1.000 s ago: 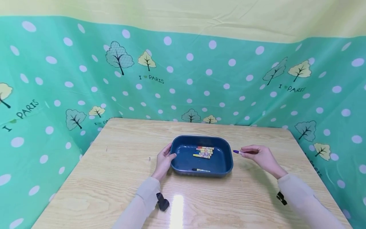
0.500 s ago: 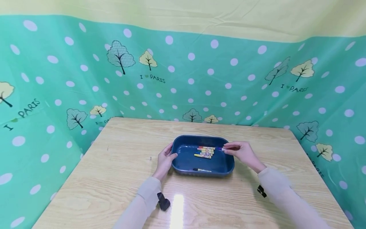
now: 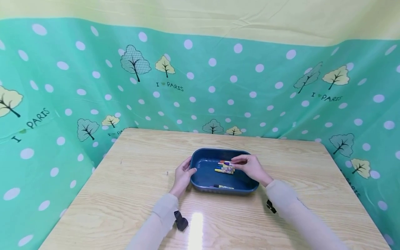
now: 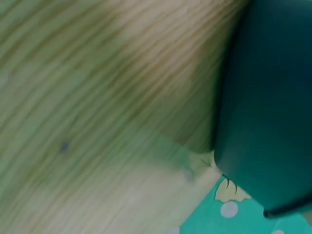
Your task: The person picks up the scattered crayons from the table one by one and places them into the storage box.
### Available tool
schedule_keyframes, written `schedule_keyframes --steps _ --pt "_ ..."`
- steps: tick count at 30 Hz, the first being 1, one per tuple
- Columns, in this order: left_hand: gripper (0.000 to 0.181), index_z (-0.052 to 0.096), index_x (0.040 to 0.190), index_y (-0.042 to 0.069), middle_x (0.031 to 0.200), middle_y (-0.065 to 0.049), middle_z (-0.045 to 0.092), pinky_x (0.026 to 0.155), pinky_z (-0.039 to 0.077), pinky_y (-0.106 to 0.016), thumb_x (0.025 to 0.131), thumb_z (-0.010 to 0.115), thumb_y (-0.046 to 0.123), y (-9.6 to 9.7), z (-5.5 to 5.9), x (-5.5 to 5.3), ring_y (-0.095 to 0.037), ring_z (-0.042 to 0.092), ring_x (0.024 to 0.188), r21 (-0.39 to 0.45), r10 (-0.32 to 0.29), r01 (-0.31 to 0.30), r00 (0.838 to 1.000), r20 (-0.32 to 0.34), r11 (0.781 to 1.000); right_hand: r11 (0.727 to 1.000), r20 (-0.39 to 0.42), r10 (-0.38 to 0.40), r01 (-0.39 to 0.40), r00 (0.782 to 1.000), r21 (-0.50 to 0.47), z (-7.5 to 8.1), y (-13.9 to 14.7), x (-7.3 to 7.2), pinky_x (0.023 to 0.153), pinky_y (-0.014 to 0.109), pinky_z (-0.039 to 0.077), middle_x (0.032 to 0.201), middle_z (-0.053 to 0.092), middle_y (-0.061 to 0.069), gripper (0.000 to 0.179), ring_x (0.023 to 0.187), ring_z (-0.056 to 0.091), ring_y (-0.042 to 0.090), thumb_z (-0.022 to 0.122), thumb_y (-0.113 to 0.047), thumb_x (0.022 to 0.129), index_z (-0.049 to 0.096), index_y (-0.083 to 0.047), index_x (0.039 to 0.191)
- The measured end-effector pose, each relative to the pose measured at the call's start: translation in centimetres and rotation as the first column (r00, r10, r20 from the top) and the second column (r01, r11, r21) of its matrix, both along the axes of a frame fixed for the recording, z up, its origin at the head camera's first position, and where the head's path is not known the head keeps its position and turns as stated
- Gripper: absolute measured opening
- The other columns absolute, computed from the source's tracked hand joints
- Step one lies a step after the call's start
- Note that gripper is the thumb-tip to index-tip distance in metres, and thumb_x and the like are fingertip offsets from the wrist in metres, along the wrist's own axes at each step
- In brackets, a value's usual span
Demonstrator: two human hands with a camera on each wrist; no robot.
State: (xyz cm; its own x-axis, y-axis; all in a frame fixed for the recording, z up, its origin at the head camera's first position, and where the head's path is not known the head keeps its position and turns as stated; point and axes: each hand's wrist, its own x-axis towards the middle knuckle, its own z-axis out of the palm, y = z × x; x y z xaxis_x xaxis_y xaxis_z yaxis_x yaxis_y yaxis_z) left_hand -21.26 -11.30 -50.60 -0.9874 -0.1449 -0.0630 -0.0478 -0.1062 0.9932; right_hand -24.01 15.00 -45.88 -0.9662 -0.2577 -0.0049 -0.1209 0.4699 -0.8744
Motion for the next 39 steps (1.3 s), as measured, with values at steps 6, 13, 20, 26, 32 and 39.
schedule_keyframes --steps 6,13,20,26,32,39 --pt "0.057 0.042 0.135 -0.001 0.14 -0.022 0.04 0.108 0.033 -0.041 0.079 0.055 -0.008 -0.3 0.2 0.2 -0.033 0.037 0.13 0.017 -0.015 0.015 1.0 0.008 1.0 1.0 -0.014 0.019 -0.019 1.0 0.017 -0.3 -1.6 -0.3 0.074 0.029 0.057 0.092 0.071 0.007 0.022 0.084 0.066 0.015 0.068 -0.007 0.079 0.07 -0.008 0.1" --pt "0.056 0.041 0.134 -0.005 0.139 -0.025 0.039 0.107 0.034 -0.043 0.08 0.054 -0.009 0.1 2.4 1.4 -0.036 0.037 0.129 -0.006 -0.025 0.025 1.0 0.016 1.0 0.998 0.013 0.046 -0.047 0.999 0.053 -1.5 -2.6 -0.4 0.074 0.029 0.056 0.087 0.071 0.003 0.017 0.081 0.066 0.012 0.071 -0.009 0.077 0.072 -0.009 0.094" --pt "0.056 0.041 0.134 -0.004 0.138 -0.025 0.04 0.106 0.035 -0.041 0.08 0.054 -0.008 0.4 3.1 1.6 -0.036 0.039 0.128 0.0 -0.019 0.019 1.0 0.017 1.0 0.994 0.024 0.017 -0.019 1.0 0.104 -2.0 -2.9 -0.3 0.074 0.029 0.056 0.083 0.071 0.001 0.015 0.079 0.066 0.012 0.072 -0.005 0.075 0.073 -0.01 0.089" --pt "0.055 0.041 0.134 -0.005 0.138 -0.026 0.04 0.106 0.035 -0.042 0.08 0.053 -0.009 0.5 3.1 1.6 -0.037 0.038 0.128 0.004 -0.019 0.019 1.0 0.007 1.0 0.993 0.06 0.049 -0.055 0.997 0.107 -2.1 -3.0 -0.2 0.07 0.028 0.057 0.088 0.07 0.003 0.021 0.079 0.065 0.012 0.069 0.0 0.077 0.071 -0.007 0.096" --pt "0.055 0.042 0.133 -0.005 0.138 -0.025 0.041 0.107 0.034 -0.043 0.08 0.053 -0.009 0.6 3.0 1.7 -0.037 0.038 0.128 -0.011 -0.017 0.017 1.0 0.017 1.0 0.995 0.076 0.024 -0.031 0.997 0.092 -2.0 -2.9 0.0 0.066 0.027 0.056 0.092 0.07 0.004 0.024 0.075 0.065 0.012 0.067 0.0 0.078 0.071 -0.007 0.1" --pt "0.056 0.042 0.134 -0.004 0.138 -0.025 0.041 0.106 0.035 -0.043 0.08 0.055 -0.009 0.3 1.6 0.9 -0.037 0.039 0.128 0.001 -0.013 0.013 1.0 0.015 1.0 0.999 0.046 0.033 -0.034 0.998 0.017 -1.5 -2.8 0.2 0.07 0.027 0.057 0.102 0.069 0.008 0.026 0.084 0.066 0.014 0.066 -0.006 0.081 0.069 -0.007 0.106"
